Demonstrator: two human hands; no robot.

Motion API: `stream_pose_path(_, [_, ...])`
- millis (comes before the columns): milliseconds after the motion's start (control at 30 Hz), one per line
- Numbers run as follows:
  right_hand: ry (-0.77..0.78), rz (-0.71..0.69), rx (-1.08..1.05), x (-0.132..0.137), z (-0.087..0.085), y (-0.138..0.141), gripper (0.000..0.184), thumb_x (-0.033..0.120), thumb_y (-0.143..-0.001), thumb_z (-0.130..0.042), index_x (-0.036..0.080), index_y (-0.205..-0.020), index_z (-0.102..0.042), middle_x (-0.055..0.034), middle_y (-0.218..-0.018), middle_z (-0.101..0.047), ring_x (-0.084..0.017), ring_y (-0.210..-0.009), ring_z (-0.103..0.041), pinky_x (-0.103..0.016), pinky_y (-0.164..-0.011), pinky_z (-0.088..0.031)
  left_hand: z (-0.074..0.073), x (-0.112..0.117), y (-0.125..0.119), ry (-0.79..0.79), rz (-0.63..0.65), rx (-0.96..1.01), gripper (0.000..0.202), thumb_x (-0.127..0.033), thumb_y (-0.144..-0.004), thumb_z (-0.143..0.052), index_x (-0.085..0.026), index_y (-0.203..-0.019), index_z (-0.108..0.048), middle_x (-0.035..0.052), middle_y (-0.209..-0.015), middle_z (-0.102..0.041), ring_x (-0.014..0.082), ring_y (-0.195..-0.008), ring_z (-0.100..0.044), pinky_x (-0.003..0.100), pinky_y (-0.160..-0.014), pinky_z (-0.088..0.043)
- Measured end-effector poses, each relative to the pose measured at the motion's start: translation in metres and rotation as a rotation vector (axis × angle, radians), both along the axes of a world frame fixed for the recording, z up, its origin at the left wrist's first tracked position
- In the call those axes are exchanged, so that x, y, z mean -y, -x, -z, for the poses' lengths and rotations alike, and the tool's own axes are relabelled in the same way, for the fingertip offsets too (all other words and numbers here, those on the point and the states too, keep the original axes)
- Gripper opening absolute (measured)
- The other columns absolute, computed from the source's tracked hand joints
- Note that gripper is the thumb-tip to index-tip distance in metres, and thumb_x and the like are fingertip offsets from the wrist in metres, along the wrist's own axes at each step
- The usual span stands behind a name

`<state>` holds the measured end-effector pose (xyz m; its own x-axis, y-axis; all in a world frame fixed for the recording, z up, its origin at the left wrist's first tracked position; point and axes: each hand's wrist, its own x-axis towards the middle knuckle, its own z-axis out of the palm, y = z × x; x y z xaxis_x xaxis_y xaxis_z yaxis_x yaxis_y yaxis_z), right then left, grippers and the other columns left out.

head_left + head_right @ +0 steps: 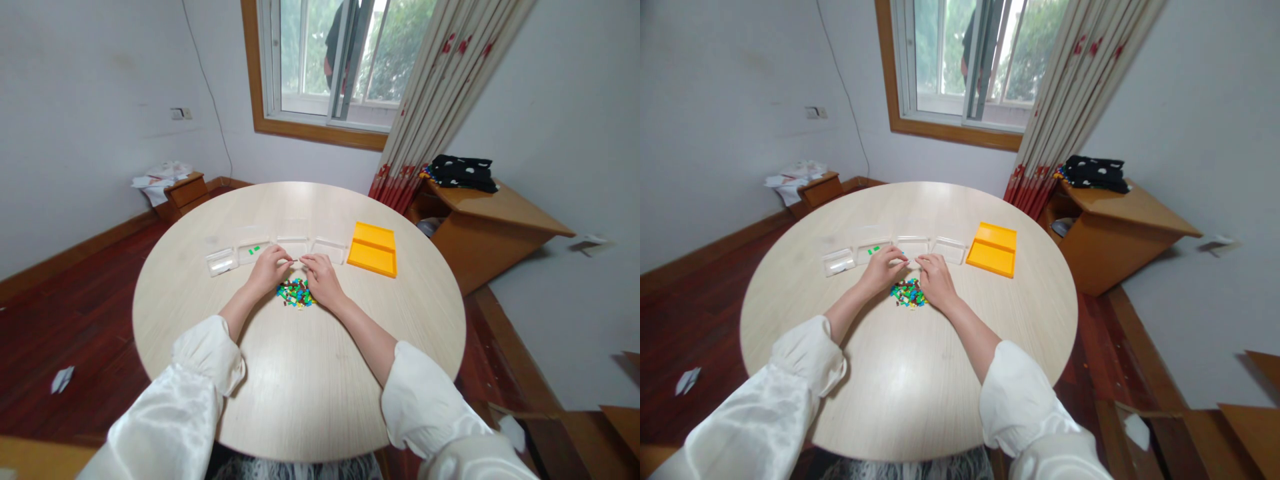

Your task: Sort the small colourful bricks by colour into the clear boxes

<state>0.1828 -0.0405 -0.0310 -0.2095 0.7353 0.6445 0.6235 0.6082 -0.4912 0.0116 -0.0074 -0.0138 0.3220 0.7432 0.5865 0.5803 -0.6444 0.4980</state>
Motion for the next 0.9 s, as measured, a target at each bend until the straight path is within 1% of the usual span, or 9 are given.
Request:
stream_pose_path(133, [-0.005,-0.017,0.018,0.0005,-0.0008,0.0003,0.042,0.002,-0.076,-0.042,0.016,-0.108,-0.065,-0.0107,-0.105,-0.063,-0.022,-0.103,-0.049,-0.043,-0.094,-0.044,-0.0019,0.0016,-0.0003,0.001,-0.001,-0.009,0.009,-0.02,-0.078,-0.06,-0.016,-0.07,-0.063,0.0027,-0.076,-0.056,0.0167,-0.077,-0.054,0.03,-0.074,-0.042])
stream_pose_path(300, [-0.008,-0.045,0.026,0.0016,-0.0016,0.0004,0.042,0.003,-0.076,-0.044,0.017,-0.11,-0.064,-0.0103,-0.106,-0.062,-0.022,-0.103,-0.05,-0.043,-0.094,-0.044,-0.0031,0.0025,-0.0009,0.006,-0.012,0.001,0.009,-0.019,-0.077,-0.06,-0.016,-0.07,-0.063,0.0028,-0.076,-0.057,0.0165,-0.077,-0.054,0.03,-0.074,-0.043])
stream_pose_path(900, [-0.002,-0.069,0.001,0.0016,-0.0004,0.0005,0.044,0.007,-0.076,-0.046,0.02,-0.114,-0.063,-0.0093,-0.106,-0.062,-0.022,-0.104,-0.05,-0.045,-0.095,-0.043,0.0001,0.0006,-0.0007,-0.003,-0.009,0.05,0.008,-0.019,-0.077,-0.06,-0.018,-0.071,-0.065,0.0026,-0.075,-0.058,0.0165,-0.076,-0.055,0.031,-0.073,-0.043])
